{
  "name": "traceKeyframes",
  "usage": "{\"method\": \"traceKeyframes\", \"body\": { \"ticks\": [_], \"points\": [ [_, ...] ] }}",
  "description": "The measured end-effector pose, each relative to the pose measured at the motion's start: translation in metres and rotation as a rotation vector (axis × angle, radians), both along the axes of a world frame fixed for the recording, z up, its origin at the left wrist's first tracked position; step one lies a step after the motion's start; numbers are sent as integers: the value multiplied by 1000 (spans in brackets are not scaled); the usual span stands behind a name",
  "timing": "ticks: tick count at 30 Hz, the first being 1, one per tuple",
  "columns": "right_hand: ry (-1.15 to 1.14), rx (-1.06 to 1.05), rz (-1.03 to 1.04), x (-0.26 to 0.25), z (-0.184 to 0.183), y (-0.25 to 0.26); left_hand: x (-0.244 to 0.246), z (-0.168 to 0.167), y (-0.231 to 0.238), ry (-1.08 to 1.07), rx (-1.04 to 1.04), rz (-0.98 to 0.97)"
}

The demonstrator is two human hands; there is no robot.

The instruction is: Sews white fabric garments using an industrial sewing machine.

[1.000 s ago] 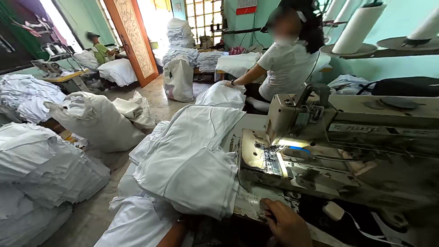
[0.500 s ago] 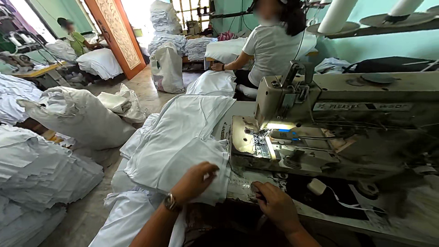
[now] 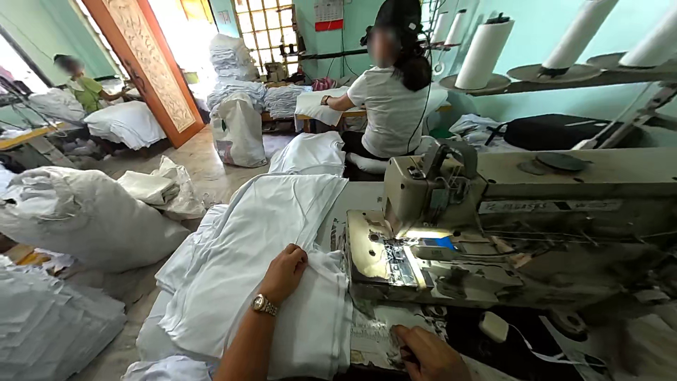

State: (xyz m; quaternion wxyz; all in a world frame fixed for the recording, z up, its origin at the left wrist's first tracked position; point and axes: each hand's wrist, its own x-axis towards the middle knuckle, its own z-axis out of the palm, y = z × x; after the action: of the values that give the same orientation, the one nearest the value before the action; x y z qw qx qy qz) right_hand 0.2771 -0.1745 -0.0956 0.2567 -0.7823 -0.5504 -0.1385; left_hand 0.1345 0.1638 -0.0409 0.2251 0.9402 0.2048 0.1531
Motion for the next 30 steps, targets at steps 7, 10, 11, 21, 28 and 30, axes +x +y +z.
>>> {"method": "traceKeyframes", "body": {
  "ticks": [7, 10, 11, 21, 28, 30],
  "points": [
    [371, 114, 165, -11, 24, 26, -11, 4, -1, -198, -203, -34],
    [436, 278, 354, -32, 53, 76, -20, 20, -6, -404, -275, -93],
    [417, 319, 385, -37, 60, 97, -24, 27, -9, -445, -284, -107],
    [1137, 37, 611, -58, 88, 160, -49, 81, 20, -2, -3, -347],
    [1105, 244, 789, -52, 135, 99, 15, 120, 71, 209, 272, -100],
    [1133, 316, 773, -43, 146, 72, 27, 128, 53, -159, 307, -123]
  ]
}}
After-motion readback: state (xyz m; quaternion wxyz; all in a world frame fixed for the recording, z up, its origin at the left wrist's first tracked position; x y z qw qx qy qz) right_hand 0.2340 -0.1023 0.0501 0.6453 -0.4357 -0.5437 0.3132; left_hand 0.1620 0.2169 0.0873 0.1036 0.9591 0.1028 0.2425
